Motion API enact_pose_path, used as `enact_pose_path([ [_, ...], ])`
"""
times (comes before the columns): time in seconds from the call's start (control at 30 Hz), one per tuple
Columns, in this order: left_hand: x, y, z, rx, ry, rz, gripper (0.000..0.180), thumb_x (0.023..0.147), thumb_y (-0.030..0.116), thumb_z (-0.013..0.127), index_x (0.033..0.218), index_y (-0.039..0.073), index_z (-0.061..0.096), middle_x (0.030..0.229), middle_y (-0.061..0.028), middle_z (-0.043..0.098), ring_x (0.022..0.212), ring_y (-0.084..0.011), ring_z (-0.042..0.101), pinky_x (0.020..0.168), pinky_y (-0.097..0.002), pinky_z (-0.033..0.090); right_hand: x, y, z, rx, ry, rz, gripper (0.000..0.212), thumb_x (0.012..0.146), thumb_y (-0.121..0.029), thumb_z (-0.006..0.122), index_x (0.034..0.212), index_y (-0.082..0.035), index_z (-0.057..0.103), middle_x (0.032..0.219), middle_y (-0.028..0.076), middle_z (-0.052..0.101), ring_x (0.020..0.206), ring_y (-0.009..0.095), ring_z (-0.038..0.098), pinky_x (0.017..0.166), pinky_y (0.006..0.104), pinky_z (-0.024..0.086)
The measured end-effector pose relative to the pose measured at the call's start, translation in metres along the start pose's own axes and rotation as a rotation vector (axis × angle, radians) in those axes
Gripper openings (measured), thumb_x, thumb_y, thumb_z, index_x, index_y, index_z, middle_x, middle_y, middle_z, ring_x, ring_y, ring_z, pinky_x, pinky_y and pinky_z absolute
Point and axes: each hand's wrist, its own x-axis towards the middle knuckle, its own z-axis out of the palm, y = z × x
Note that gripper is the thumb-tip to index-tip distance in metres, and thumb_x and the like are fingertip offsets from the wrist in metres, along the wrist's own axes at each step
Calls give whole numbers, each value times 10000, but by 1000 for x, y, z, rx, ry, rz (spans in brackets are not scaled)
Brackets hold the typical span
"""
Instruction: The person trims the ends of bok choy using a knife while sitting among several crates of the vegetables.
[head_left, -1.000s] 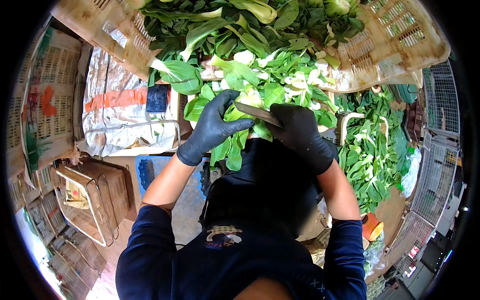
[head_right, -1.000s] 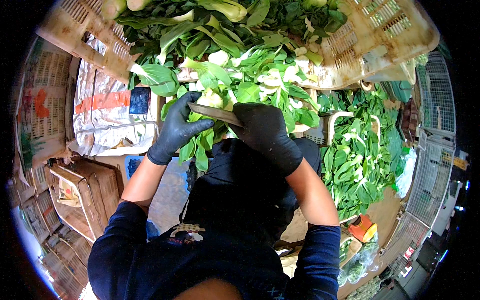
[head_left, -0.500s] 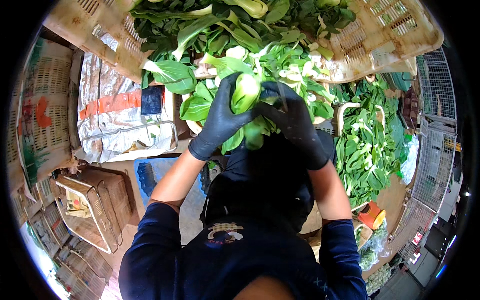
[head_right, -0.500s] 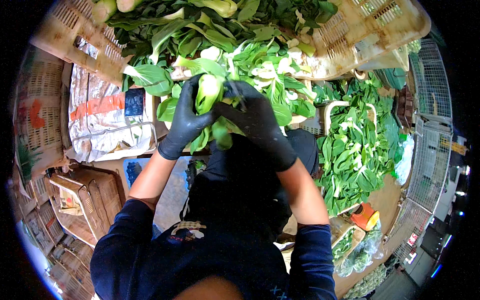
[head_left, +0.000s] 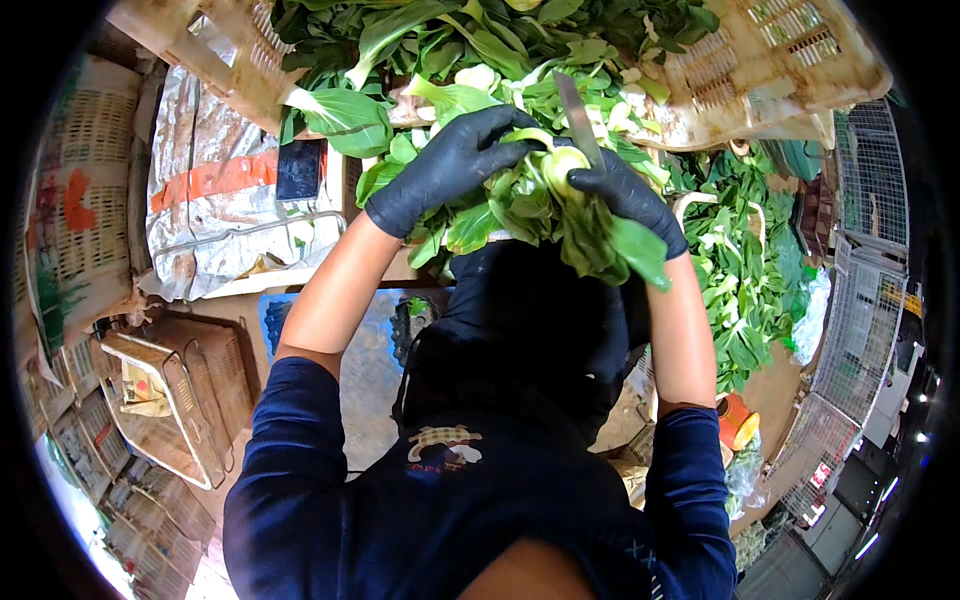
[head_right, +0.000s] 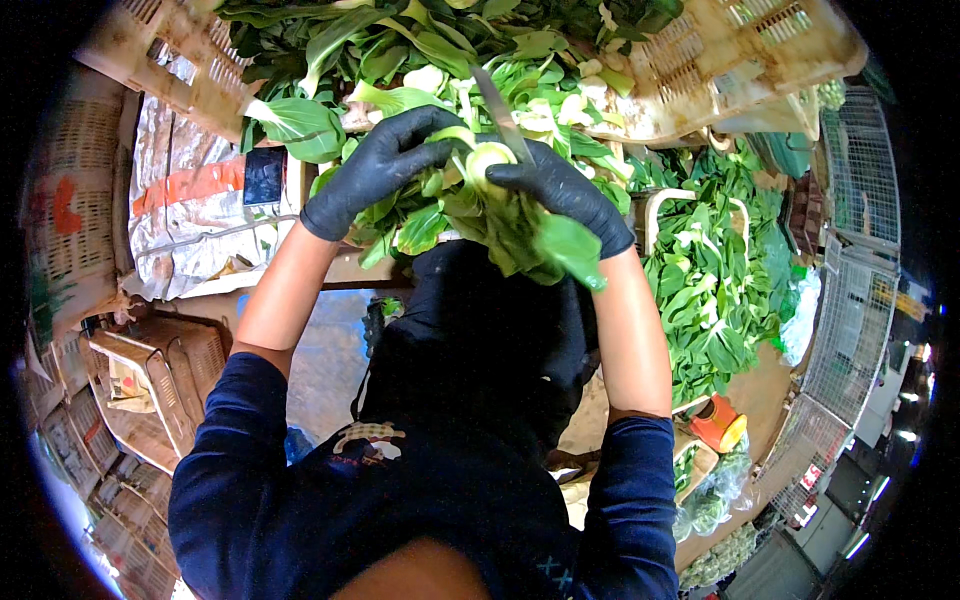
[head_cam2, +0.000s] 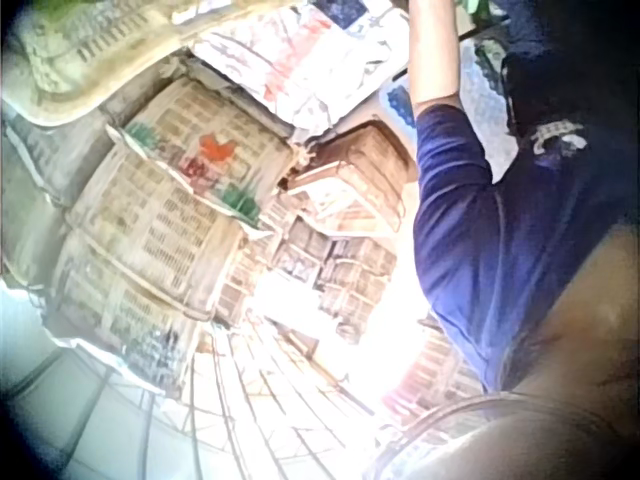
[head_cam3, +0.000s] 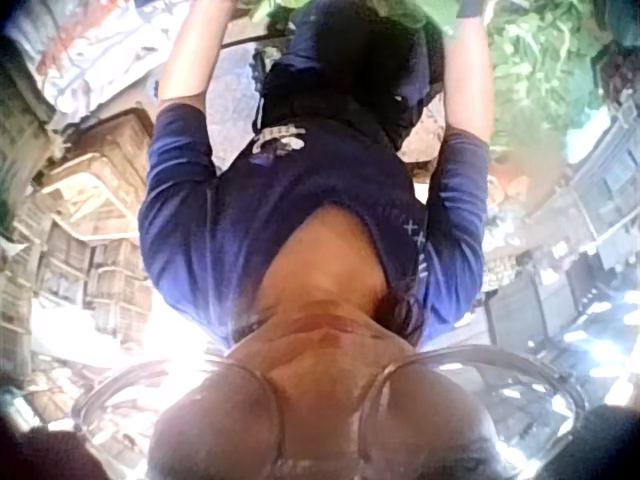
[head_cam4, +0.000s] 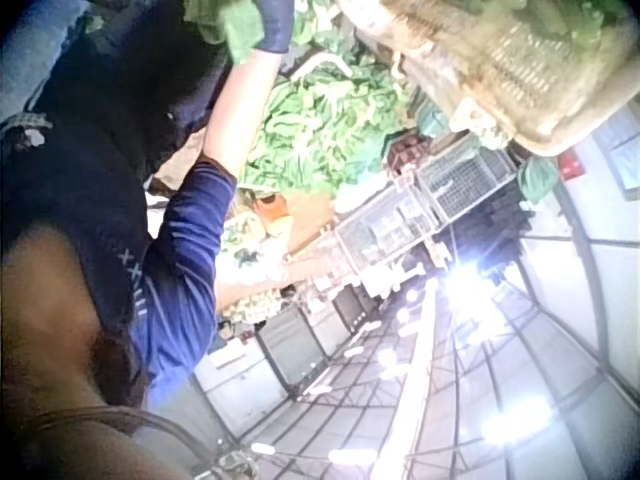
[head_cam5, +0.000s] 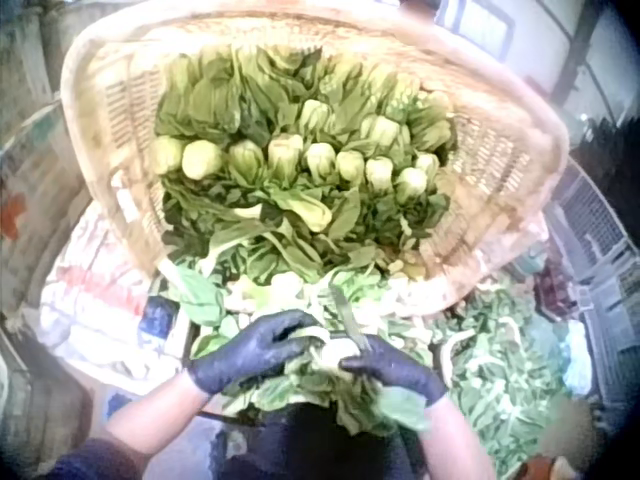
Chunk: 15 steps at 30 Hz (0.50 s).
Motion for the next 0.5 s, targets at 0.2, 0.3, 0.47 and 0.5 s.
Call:
enact_pose_path([
  [0.2,5,-12,19,-214,58,-140,225,890,199,551,1014,16,595,753,21,582,618,-29,485,551,-181,389,-14,8,4,509,164,138,464,779,-270,605,1155,-13,521,1105,82,566,977,186,549,865,275,426],
  [0.3,2,-14,25,-221,63,-256,236,892,187,546,1036,3,582,738,8,579,616,-42,487,553,-192,394,-14,19,-2,585,204,23,370,796,-252,589,1107,-56,547,968,56,598,862,166,569,784,274,457],
  [0.47,1,-29,43,-196,149,-167,203,878,161,555,975,-14,592,705,-18,566,605,-66,496,573,-227,422,-14,44,-25,650,277,197,384,826,-315,550,1103,-50,552,958,86,609,798,186,588,658,279,495],
  [0.5,2,-31,45,-228,140,-180,202,878,161,554,972,-13,592,706,-19,568,604,-67,499,574,-227,422,-10,57,-31,697,341,204,440,840,-375,511,1116,-34,548,980,106,616,786,204,598,600,287,509],
])
